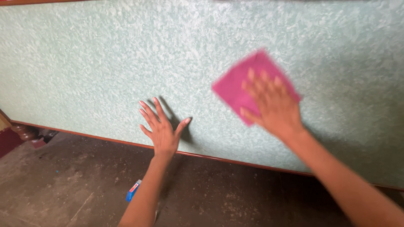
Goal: The person wipes a light green textured wall with a pink cloth, using both hands to scrub the surface. They occasionally spray the wall with a blue spray bottle and continue wiping along the lower section near the baseboard.
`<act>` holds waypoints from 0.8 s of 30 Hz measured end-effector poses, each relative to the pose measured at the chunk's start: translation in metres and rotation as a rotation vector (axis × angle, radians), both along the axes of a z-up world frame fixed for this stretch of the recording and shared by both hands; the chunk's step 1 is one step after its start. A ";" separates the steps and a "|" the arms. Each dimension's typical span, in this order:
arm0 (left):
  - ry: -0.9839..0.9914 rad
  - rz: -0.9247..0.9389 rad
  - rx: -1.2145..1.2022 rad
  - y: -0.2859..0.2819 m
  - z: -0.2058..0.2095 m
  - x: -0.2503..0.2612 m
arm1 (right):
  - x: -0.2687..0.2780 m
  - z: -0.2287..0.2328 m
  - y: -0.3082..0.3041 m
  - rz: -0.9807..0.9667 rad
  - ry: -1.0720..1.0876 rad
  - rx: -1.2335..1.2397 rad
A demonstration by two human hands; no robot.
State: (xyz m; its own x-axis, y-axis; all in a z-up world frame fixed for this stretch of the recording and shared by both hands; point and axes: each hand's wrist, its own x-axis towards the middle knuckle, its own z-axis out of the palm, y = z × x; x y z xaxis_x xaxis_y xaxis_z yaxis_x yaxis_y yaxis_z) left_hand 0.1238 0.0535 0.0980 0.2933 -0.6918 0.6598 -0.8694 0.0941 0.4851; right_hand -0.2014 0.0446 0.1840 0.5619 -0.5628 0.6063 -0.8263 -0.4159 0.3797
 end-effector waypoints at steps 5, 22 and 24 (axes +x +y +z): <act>-0.212 0.052 0.277 0.010 0.008 0.010 | 0.028 0.037 -0.009 0.052 0.128 -0.318; -0.467 0.001 0.362 -0.010 -0.017 -0.017 | -0.014 -0.068 -0.012 0.268 0.544 -0.041; -0.469 -0.003 0.376 -0.012 -0.016 -0.015 | -0.015 -0.013 -0.022 0.321 0.405 -0.408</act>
